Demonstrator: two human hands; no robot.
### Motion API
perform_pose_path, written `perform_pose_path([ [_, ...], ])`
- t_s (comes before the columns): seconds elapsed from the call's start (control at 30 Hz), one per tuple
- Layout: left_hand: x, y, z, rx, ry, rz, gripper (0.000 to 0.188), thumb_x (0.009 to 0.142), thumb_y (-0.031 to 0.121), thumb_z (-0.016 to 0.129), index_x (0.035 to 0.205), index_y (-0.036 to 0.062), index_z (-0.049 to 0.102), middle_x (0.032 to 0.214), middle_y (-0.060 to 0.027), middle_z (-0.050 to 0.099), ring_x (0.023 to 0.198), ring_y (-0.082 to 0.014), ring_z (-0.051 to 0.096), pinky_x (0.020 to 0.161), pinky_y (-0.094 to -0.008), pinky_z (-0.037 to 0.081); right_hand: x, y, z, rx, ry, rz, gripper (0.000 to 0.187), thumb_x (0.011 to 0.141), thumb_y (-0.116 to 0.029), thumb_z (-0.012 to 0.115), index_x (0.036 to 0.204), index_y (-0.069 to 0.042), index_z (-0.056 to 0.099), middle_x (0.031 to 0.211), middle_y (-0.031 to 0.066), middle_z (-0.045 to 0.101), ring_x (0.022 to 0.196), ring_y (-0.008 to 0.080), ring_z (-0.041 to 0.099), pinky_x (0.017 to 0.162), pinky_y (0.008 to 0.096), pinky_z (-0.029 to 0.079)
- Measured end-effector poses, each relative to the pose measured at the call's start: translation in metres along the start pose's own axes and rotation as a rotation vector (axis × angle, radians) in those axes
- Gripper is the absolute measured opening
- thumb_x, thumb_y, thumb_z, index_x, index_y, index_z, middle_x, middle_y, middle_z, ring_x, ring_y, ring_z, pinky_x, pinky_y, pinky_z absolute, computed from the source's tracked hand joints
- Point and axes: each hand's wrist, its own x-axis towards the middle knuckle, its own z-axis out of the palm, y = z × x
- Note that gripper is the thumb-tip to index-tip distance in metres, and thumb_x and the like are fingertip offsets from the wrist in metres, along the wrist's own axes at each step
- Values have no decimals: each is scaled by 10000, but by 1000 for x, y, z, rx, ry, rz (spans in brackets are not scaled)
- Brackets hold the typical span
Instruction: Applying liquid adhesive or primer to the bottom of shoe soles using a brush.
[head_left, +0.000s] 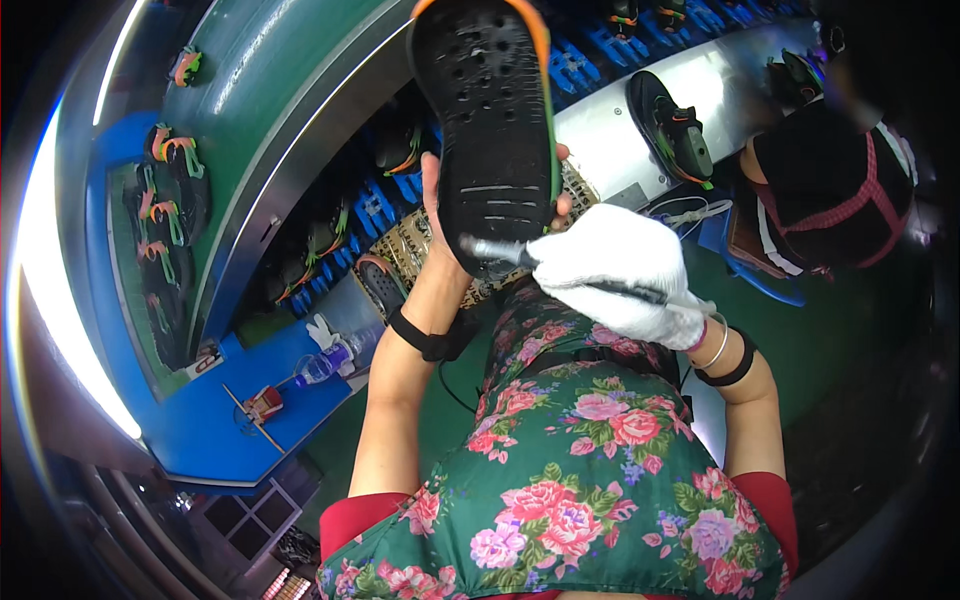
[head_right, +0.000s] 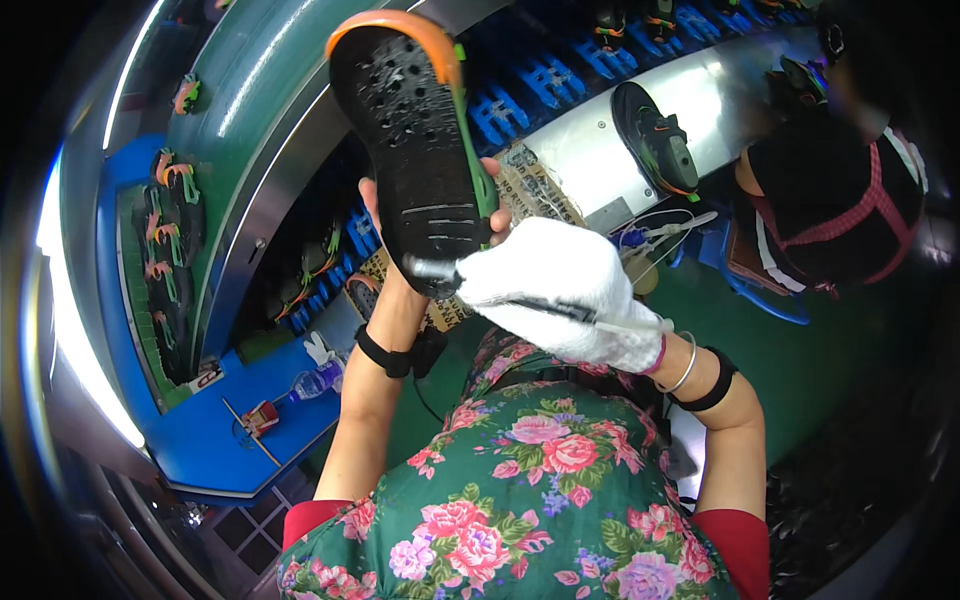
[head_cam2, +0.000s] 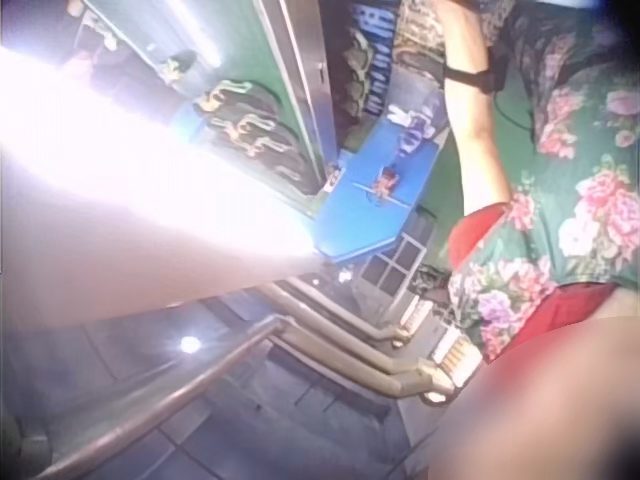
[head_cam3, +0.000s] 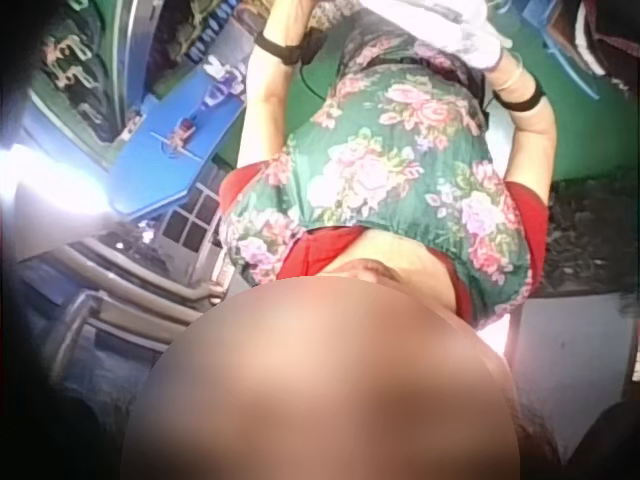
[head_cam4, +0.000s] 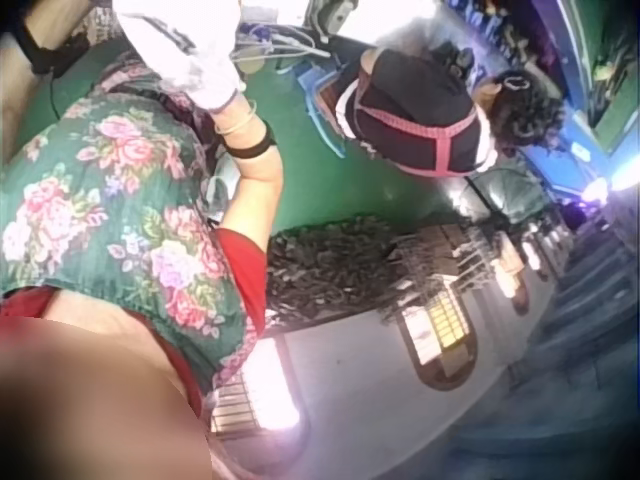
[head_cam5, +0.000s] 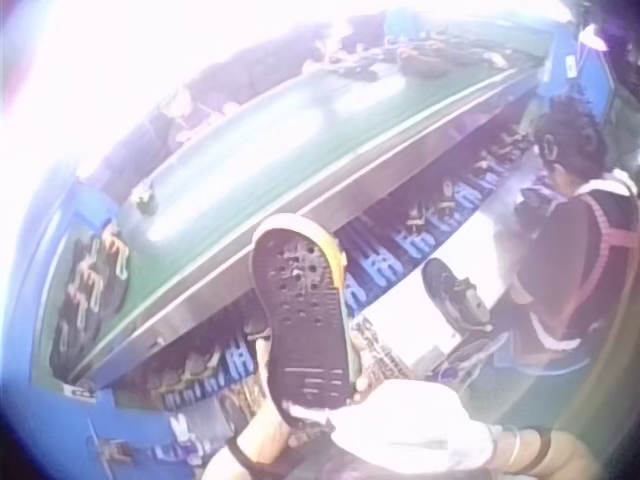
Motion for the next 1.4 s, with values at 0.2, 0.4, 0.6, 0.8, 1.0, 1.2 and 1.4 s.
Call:
perform_pose_path([
  [0.2,-1,9,-6,121,56,-111,1076,819,782,598,1570,63,322,1431,-350,454,1048,-495,615,858,-564,552,-15,-4,3,-107,-230,-193,356,764,-43,800,1113,-110,772,1099,101,763,860,254,711,733,358,567],
  [0.4,-9,22,-28,-97,-29,-172,797,925,543,620,1496,10,460,1480,-235,523,1304,-381,572,1125,-511,445,-1,-3,-11,-94,-183,-166,349,763,-67,806,1109,-93,773,1048,104,761,839,261,709,746,367,574],
  [0.6,-6,26,-23,44,146,-181,739,948,518,598,1463,-1,495,1443,-236,560,1267,-375,603,1124,-512,445,0,-1,-3,60,-292,-186,304,787,-51,789,1089,-73,759,1054,116,757,843,256,714,721,368,574],
  [0.8,9,23,-18,188,9,-122,985,893,709,544,1586,52,302,1517,-335,401,1115,-503,613,926,-555,548,-5,6,14,242,-87,92,225,749,-16,837,965,-46,780,978,132,770,823,233,727,725,332,567],
  [1.0,5,13,-26,-100,-93,-112,854,984,650,440,1568,35,338,1507,-279,463,1291,-460,560,1056,-624,477,-8,14,12,340,-20,351,183,786,33,793,966,7,775,1013,141,771,908,206,737,823,315,574],
  [1.2,-3,-3,-12,-112,403,-32,859,996,695,358,1573,59,333,1517,-286,445,1335,-419,529,1056,-599,485,9,19,-21,277,-6,459,175,840,-8,778,1015,3,781,1015,108,777,903,163,735,846,318,591],
  [1.4,-12,-17,-6,-158,304,-173,764,1012,664,357,1533,108,415,1425,-293,520,993,-544,652,842,-610,572,47,48,-61,-148,112,133,201,839,-23,773,1040,-37,768,990,101,760,902,195,725,820,331,590],
])
